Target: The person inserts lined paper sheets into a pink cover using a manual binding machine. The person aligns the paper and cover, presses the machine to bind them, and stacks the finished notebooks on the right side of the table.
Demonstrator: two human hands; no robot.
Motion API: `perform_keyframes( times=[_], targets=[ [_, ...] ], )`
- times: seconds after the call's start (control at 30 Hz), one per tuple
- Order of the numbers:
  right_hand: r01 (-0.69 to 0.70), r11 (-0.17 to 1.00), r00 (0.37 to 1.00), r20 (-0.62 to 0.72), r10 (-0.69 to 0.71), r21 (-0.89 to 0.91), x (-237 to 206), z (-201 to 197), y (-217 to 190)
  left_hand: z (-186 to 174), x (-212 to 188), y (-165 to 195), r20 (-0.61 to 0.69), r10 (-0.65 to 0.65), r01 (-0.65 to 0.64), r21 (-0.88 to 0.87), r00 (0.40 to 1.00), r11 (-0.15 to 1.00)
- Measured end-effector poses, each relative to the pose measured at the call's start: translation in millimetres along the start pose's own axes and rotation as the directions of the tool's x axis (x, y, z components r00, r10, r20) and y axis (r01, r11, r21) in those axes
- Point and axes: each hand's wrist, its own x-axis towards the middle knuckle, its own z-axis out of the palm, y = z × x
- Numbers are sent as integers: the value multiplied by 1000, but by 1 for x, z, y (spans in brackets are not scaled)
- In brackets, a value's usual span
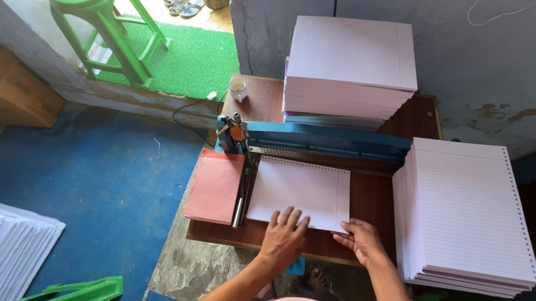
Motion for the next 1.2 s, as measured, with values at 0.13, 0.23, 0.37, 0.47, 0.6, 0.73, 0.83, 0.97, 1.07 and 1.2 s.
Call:
perform_keyframes(
  times=[0.13,0.23,0.37,0.47,0.6,0.73,0.83,0.97,1.07,1.2],
  targets=[
    [-2,999,1000,-29,4,45,-2,-5,0,15,11,-6,72,93,-105,176,993,979],
    [10,999,1000,-25,-9,53,-3,-12,-3,20,21,-16,22,104,-106,211,994,972],
    [53,993,998,-31,-50,106,-7,-14,-8,16,34,-24,-165,168,-141,166,972,976],
    [97,977,995,3,-99,190,-12,-12,-16,4,46,-29,-239,184,-153,143,953,978],
    [96,964,991,63,-115,247,-13,-7,-27,-29,64,-36,-302,198,-182,82,932,980],
    [141,975,981,112,-161,171,-5,-4,-33,-74,73,-36,-342,171,-185,-8,924,983],
    [186,982,975,120,-186,10,3,4,-34,-105,74,-33,-333,31,-106,-210,942,972],
    [326,921,942,156,-298,-212,4,20,-43,-128,80,-29,-329,-190,-14,-528,925,849],
    [436,880,898,162,-410,-190,2,31,-61,-129,91,-32,-252,-328,67,-692,910,718],
    [521,832,851,38,-524,-191,-14,29,-83,-120,100,-44,-34,-448,151,-916,893,371]
  ],
)
